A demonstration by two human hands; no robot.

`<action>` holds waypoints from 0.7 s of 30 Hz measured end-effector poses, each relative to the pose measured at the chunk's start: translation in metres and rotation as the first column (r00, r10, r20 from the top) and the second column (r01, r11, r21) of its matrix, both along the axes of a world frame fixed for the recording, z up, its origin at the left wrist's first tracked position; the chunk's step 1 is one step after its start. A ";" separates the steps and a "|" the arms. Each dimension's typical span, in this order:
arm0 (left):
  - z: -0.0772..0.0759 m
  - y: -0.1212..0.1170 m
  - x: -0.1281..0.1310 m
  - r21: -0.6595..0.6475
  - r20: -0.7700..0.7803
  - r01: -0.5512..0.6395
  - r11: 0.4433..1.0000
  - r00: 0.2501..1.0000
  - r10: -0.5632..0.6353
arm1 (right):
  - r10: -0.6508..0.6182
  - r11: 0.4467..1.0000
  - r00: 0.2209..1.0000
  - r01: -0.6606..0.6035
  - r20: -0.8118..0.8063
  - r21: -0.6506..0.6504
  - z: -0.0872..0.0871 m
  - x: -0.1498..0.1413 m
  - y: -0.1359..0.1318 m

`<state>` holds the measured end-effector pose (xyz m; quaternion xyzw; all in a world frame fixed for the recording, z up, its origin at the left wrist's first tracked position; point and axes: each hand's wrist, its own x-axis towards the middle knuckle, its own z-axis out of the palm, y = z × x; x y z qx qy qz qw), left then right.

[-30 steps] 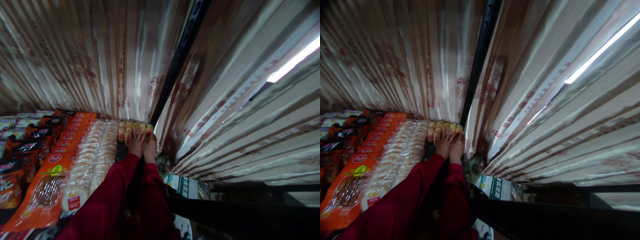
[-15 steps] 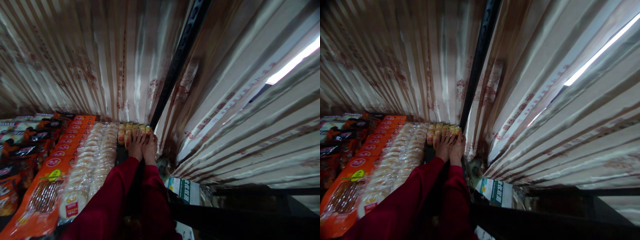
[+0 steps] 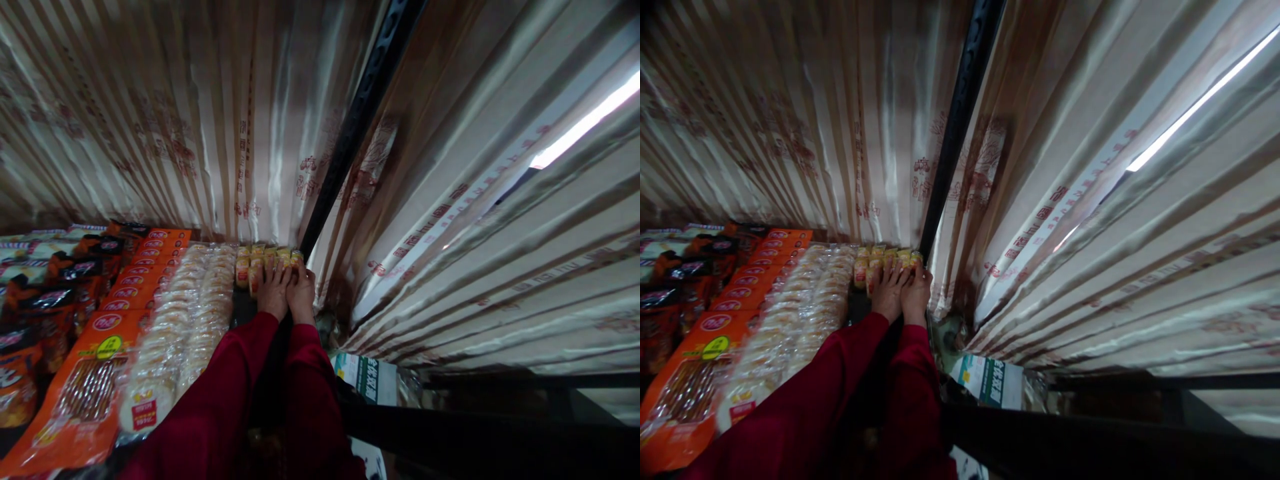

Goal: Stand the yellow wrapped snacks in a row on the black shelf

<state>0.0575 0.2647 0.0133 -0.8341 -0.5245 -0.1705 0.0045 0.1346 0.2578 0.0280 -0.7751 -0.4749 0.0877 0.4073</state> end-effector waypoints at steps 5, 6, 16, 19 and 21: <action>0.002 -0.001 0.000 0.005 -0.005 -0.008 1.000 1.000 0.008 | 0.011 1.000 1.000 -0.011 -0.008 -0.006 -0.001 0.000 0.000; 0.003 -0.001 0.000 0.007 -0.006 -0.008 1.000 1.000 0.008 | 0.011 1.000 1.000 -0.011 -0.003 -0.008 -0.002 0.001 0.000; 0.006 -0.003 -0.002 -0.009 -0.029 -0.003 1.000 1.000 0.002 | 0.015 0.997 0.998 -0.009 -0.066 0.081 -0.011 0.001 0.001; 0.006 -0.004 -0.003 -0.012 -0.025 0.010 1.000 1.000 -0.011 | 0.035 0.990 0.995 -0.022 -0.096 0.136 -0.011 -0.001 -0.002; 0.006 -0.004 -0.003 -0.005 -0.017 0.018 1.000 1.000 -0.018 | 0.037 0.985 0.993 -0.018 -0.108 0.169 -0.013 -0.002 -0.004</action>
